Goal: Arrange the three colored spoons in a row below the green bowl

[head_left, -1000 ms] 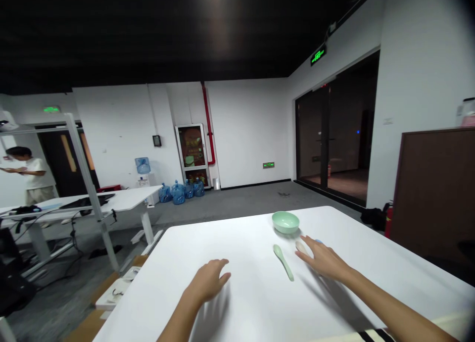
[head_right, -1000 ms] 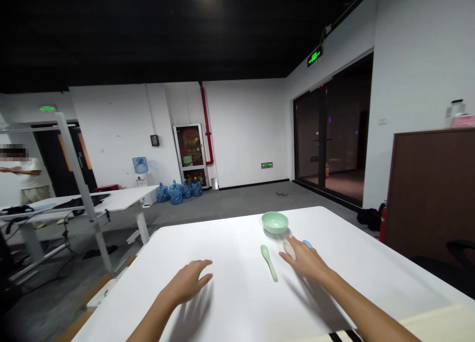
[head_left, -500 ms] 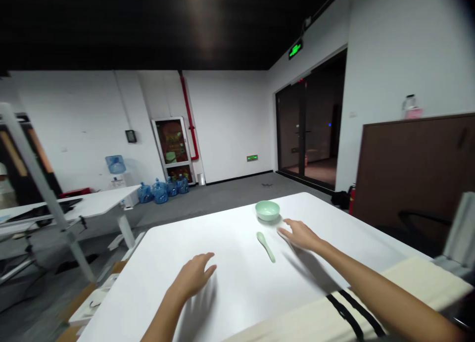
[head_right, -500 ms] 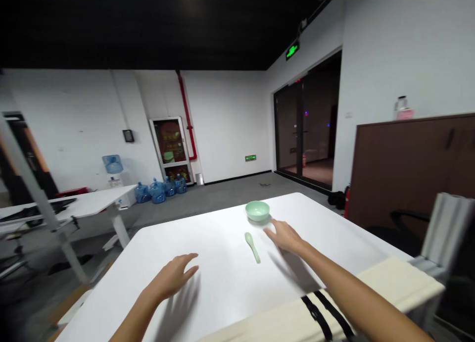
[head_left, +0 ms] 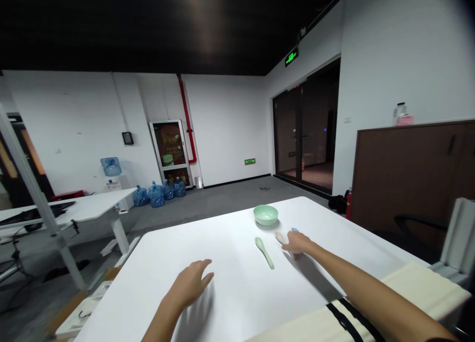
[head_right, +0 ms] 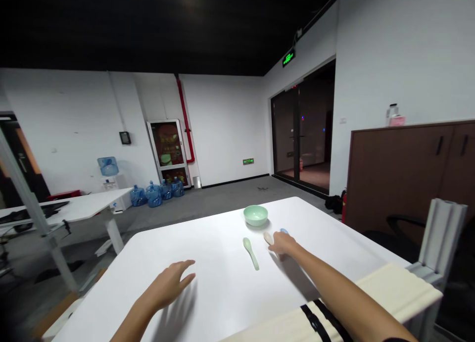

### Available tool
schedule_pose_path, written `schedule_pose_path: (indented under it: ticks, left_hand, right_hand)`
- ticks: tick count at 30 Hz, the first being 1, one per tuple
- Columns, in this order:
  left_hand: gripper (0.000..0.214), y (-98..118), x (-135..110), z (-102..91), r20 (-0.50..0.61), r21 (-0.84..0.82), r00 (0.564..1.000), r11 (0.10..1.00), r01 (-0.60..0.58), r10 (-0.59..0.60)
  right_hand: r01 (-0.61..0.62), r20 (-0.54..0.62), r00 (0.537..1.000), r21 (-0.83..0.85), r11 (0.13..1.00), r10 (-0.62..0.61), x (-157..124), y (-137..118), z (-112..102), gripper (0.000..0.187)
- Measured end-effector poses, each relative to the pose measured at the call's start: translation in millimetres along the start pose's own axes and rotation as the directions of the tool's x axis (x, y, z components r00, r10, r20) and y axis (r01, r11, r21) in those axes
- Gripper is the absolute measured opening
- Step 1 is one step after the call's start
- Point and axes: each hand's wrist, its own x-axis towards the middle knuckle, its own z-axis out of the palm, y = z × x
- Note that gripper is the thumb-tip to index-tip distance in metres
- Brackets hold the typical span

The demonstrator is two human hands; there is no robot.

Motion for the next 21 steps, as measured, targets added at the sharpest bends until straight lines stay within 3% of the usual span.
schedule_pose_path:
  ticks: [3, 10, 15, 21]
  left_hand:
    - [0.055, -0.6, 0.6, 0.9, 0.001, -0.004, 1.0, 1.0, 0.001, -0.001]
    - [0.053, 3.5, -3.4, -2.1, 0.006, -0.009, 1.0, 1.0, 0.014, -0.014]
    - [0.053, 4.8, -4.5, -3.0, 0.01, 0.011, 1.0, 1.0, 0.021, -0.021]
    - [0.054, 5.4, -3.2, -2.9, 0.017, 0.013, 0.999, 0.999, 0.036, -0.037]
  right_hand:
    - [0.036, 0.074, 0.997, -0.034, 0.999, -0.033, 1.3, 1.3, 10.6, 0.04]
    - [0.055, 0.051, 0.997, 0.004, 0.998, -0.056, 5.5, 6.4, 11.1, 0.03]
    - [0.075, -0.029, 0.997, 0.113, 0.991, -0.072, 22.9, 8.3, -16.4, 0.021]
    - [0.051, -0.271, 0.962, 0.105, 0.993, -0.021, 52.8, -9.0, -51.1, 0.024]
